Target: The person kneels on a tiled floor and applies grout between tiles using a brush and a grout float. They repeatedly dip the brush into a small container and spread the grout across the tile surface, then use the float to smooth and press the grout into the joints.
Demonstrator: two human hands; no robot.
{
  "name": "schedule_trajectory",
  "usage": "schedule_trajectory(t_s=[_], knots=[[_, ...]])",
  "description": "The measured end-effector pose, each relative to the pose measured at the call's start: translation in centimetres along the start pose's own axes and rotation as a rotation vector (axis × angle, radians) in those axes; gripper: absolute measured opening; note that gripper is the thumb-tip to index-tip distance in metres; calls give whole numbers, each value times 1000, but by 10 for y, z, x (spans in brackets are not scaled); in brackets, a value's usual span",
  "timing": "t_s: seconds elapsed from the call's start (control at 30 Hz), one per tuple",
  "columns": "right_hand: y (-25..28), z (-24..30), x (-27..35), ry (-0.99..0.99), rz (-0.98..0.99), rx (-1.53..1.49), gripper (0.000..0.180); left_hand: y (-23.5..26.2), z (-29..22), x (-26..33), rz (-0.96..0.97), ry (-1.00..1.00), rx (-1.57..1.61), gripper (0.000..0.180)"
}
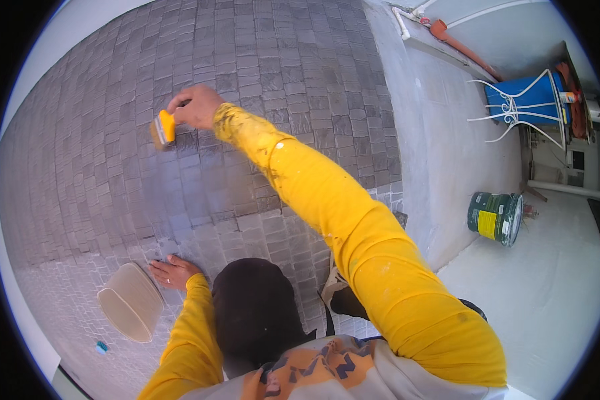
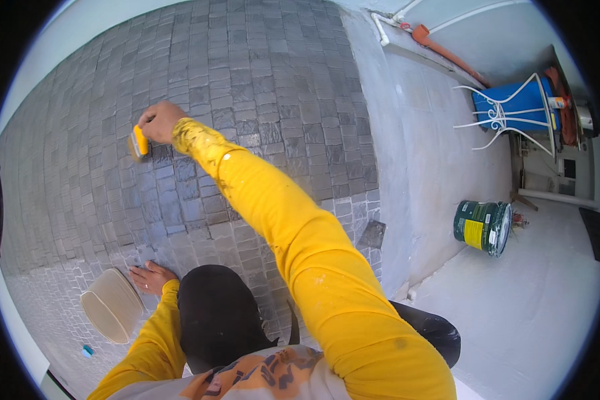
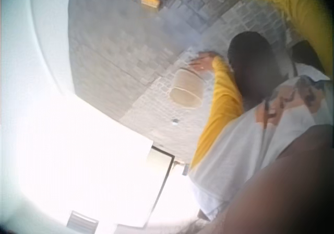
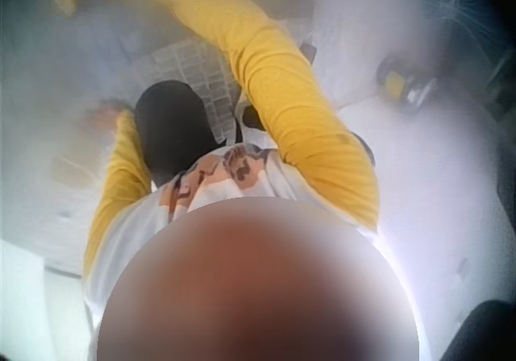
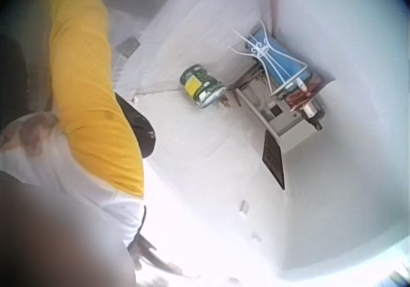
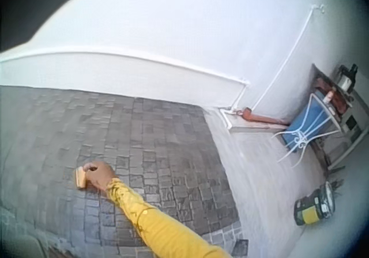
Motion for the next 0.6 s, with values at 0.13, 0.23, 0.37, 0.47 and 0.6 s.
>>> schedule_trajectory(t_s=[0.13, 0.23, 0.37, 0.47, 0.6], knots=[[170, -59, 83, -386, -14, -146, 41, -2, 0, 1, -1, -3, -12, 69], [301, -89, 180, -605, -368, -19, 42, -3, 1, 1, -13, -10, -22, 69], [357, -95, 225, -608, -540, 256, 42, -2, -1, 1, -47, -22, -34, 67], [271, -80, 166, -488, -246, 924, 49, -1, -3, 1, -54, -18, -43, 67], [44, -32, 76, -184, 142, 805, 39, -4, -1, 3, -10, 14, -60, 67]])
Point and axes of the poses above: each hand's wrist, its own x-axis away from the middle knuckle, its own y-axis out of the back of the hand, z = x × y, the point moved 2 cm from there along -x, towards the middle knuckle, and after that the axes turned 13 degrees about y, right-handed, at the moved point
